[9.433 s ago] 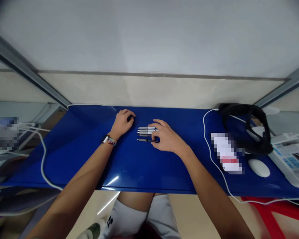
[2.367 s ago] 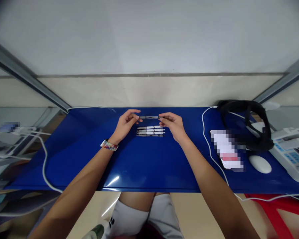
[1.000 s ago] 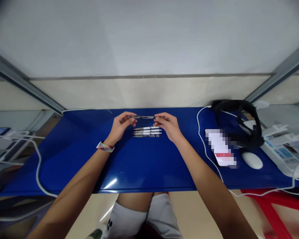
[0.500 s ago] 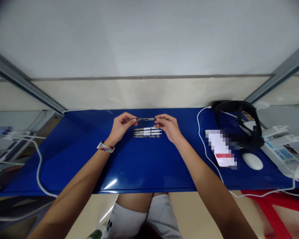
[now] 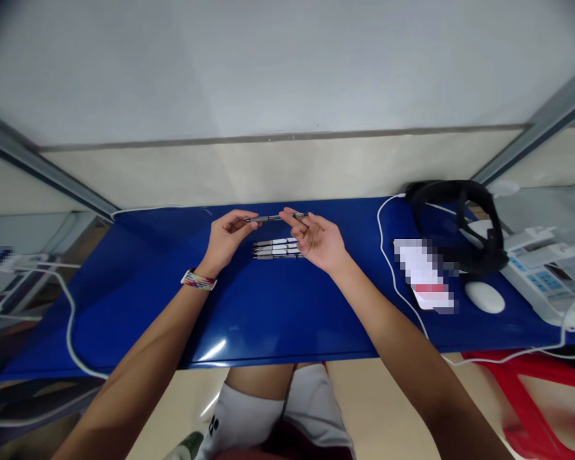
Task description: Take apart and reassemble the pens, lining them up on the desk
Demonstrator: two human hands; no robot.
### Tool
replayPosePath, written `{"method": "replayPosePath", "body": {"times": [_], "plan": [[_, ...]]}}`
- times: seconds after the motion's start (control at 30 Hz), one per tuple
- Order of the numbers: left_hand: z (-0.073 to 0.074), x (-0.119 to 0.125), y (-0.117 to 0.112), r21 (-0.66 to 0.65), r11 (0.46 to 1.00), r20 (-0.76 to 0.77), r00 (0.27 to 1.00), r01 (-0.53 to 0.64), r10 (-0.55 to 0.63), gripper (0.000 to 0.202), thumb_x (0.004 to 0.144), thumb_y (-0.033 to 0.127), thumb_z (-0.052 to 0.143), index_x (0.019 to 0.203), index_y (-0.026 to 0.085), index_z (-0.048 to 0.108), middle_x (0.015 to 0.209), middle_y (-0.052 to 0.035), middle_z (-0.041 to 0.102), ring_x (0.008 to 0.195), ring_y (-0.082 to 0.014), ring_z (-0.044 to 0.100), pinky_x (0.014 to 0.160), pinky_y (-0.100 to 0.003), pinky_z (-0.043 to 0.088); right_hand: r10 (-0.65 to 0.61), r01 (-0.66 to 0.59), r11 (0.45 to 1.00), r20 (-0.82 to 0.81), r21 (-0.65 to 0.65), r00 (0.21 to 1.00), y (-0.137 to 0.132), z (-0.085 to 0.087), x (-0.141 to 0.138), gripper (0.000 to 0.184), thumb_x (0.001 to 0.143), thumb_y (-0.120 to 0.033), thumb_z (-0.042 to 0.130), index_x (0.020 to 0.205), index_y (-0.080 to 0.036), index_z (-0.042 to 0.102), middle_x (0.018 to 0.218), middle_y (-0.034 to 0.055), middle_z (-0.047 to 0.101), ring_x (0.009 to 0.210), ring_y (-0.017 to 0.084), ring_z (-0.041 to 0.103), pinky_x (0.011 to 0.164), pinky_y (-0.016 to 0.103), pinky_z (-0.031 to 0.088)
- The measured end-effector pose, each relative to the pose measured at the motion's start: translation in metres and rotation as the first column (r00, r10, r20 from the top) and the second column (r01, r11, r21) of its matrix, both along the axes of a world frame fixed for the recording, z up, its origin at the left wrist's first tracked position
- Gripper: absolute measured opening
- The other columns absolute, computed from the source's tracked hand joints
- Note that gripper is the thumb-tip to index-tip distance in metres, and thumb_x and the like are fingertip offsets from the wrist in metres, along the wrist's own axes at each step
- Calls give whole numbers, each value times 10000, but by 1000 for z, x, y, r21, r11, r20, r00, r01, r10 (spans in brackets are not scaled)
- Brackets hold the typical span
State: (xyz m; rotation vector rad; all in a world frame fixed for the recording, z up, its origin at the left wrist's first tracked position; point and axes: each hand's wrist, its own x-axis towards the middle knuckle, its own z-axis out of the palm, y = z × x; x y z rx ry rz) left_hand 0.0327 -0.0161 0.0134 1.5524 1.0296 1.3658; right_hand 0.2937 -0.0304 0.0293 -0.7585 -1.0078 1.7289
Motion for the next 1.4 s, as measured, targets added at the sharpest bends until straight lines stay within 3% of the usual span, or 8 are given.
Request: {"method": "replayPosePath", "body": {"times": [0.17, 0.37, 0.63, 0.83, 1.03, 1.17, 1.4], "plan": [[1, 3, -1, 14, 1000, -11, 1000, 0, 1, 276, 874, 379, 885, 1082, 208, 823, 1039, -80, 832, 952, -216, 779, 923, -385, 628, -29, 27, 999, -50, -33, 998, 4, -7, -1, 454, 948, -492, 664, 1282, -203, 770, 1412, 118, 754, 898, 200, 747, 589, 269, 619], [5, 5, -4, 18, 1000, -14, 1000, 7, -7, 272, 866, 392, 892, 1065, 218, 831, 1085, -82, 833, 999, -224, 771, 955, -396, 621, -130, 129, 991, -30, -38, 991, 10, -20, -4, 369, 932, -460, 704, 1200, -215, 769, 1290, 111, 805, 1010, 235, 792, 752, 324, 695], [4, 4, -3, 16, 1000, -28, 1000, -8, 8, 277, 864, 390, 897, 1083, 230, 841, 1027, -65, 832, 908, -204, 755, 862, -363, 616, -137, 134, 989, -39, -67, 990, 6, -14, -4, 390, 943, -452, 673, 1221, -204, 789, 1297, 113, 809, 1026, 239, 794, 844, 355, 704], [2, 5, -4, 18, 1000, -45, 999, 10, -10, 265, 874, 386, 890, 1084, 232, 841, 1001, -56, 831, 884, -200, 749, 839, -351, 600, -196, 193, 979, -42, -63, 980, 9, -18, -3, 325, 931, -407, 671, 1169, -213, 778, 1173, 103, 839, 1018, 245, 805, 842, 380, 703], [2, 4, -4, 18, 1000, -51, 999, -14, 15, 251, 885, 388, 879, 1088, 245, 845, 920, -48, 816, 822, -196, 734, 781, -350, 593, -156, 155, 987, -38, -38, 987, 9, -17, -2, 389, 971, -481, 620, 1205, -213, 777, 1266, 113, 817, 1084, 246, 797, 849, 371, 694], [2, 6, -4, 8, 1000, -34, 999, 2, -2, 259, 874, 387, 888, 1083, 240, 846, 930, -51, 816, 832, -194, 736, 786, -346, 595, -219, 216, 975, -37, -59, 975, 9, -21, -4, 306, 899, -396, 694, 1139, -224, 774, 1138, 91, 840, 1049, 240, 800, 848, 371, 690], [3, 8, -4, 4, 1000, -34, 999, 2, -2, 263, 872, 404, 888, 1067, 234, 839, 921, -43, 805, 809, -180, 712, 766, -333, 578, -206, 203, 976, 21, 81, 978, 6, -17, -4, 424, 951, -594, 680, 1188, -251, 759, 1184, 94, 824, 1112, 260, 788, 858, 401, 690]]}}
